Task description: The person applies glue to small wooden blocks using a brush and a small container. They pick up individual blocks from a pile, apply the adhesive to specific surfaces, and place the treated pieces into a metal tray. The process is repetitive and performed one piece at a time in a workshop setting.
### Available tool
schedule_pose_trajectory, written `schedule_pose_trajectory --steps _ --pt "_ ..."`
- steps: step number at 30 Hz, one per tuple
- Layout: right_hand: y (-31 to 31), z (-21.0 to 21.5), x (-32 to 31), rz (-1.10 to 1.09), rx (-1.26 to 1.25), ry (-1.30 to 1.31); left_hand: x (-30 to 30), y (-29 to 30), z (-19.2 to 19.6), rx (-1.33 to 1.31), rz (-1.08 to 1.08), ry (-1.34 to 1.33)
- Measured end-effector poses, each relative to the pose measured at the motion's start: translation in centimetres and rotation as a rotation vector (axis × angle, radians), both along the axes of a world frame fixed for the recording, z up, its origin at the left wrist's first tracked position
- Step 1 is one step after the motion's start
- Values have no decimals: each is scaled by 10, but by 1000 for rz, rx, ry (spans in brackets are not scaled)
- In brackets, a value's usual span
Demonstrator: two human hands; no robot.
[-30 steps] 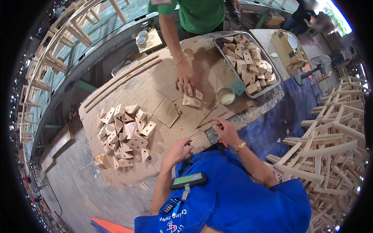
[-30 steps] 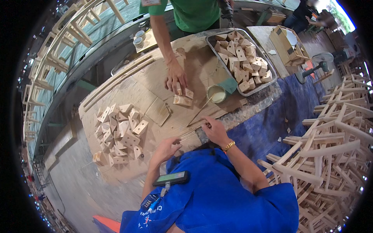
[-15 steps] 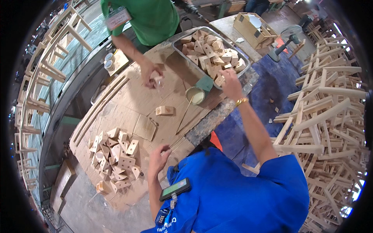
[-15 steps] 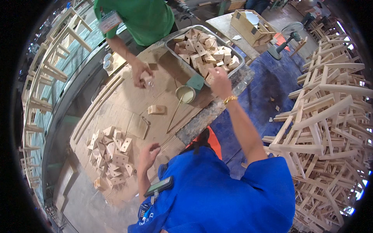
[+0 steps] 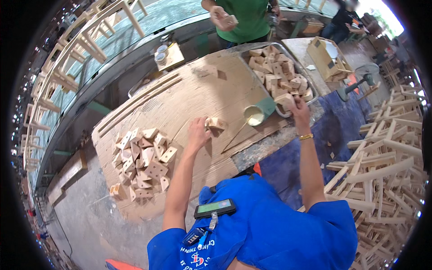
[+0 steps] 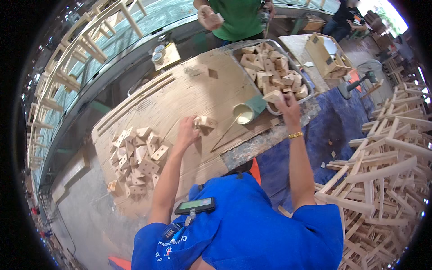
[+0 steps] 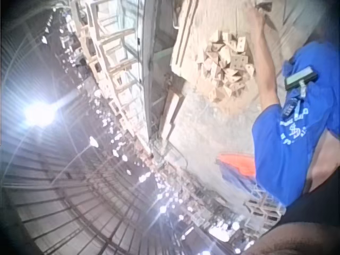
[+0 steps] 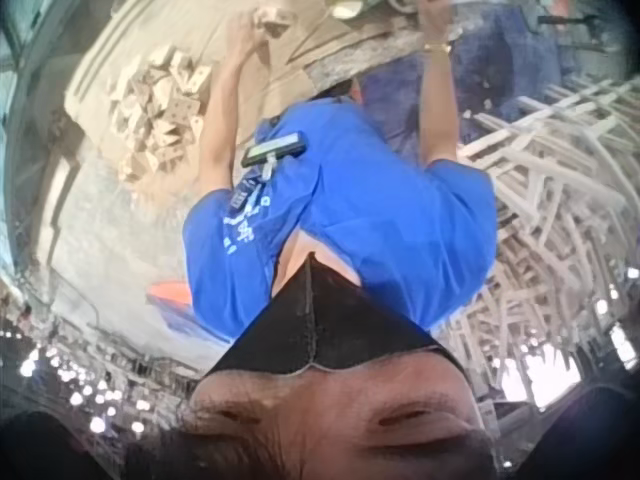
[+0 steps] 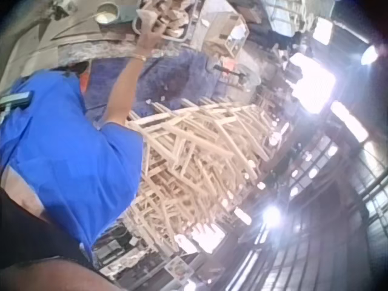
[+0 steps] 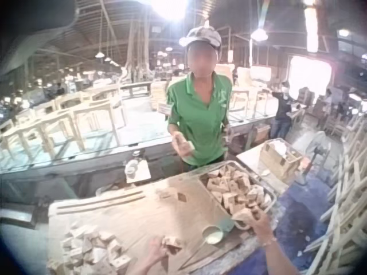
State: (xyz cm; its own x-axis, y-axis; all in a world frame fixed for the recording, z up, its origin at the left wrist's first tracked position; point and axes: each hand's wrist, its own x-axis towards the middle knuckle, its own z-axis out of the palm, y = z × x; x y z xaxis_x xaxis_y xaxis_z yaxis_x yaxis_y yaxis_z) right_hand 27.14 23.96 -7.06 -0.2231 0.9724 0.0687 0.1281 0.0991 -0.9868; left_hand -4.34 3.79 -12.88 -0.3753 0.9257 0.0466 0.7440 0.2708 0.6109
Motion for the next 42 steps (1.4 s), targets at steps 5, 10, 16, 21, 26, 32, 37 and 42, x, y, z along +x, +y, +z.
schedule_pose_trajectory --steps 5,10,16,21,26,32,37,42 --pt "-42 6 -38 91 -429 630 -5 18 -6 -89 -40 105" --pt "-59 11 -46 116 -483 707 -2 19 0 -161 -120 126" --pt "-66 14 -63 147 -492 645 -10 17 0 -108 -92 61" --pt "-75 18 -74 151 -525 584 -7 17 5 -106 -77 38" --pt "-85 17 -81 171 -567 568 -12 11 -1 35 -23 -189" --pt "-91 10 -84 193 -604 573 6 7 14 121 18 -463" --pt "-93 9 -93 208 -594 568 17 1 18 248 -36 -637" --pt "-91 15 -97 242 -613 516 6 6 -3 201 55 -3"
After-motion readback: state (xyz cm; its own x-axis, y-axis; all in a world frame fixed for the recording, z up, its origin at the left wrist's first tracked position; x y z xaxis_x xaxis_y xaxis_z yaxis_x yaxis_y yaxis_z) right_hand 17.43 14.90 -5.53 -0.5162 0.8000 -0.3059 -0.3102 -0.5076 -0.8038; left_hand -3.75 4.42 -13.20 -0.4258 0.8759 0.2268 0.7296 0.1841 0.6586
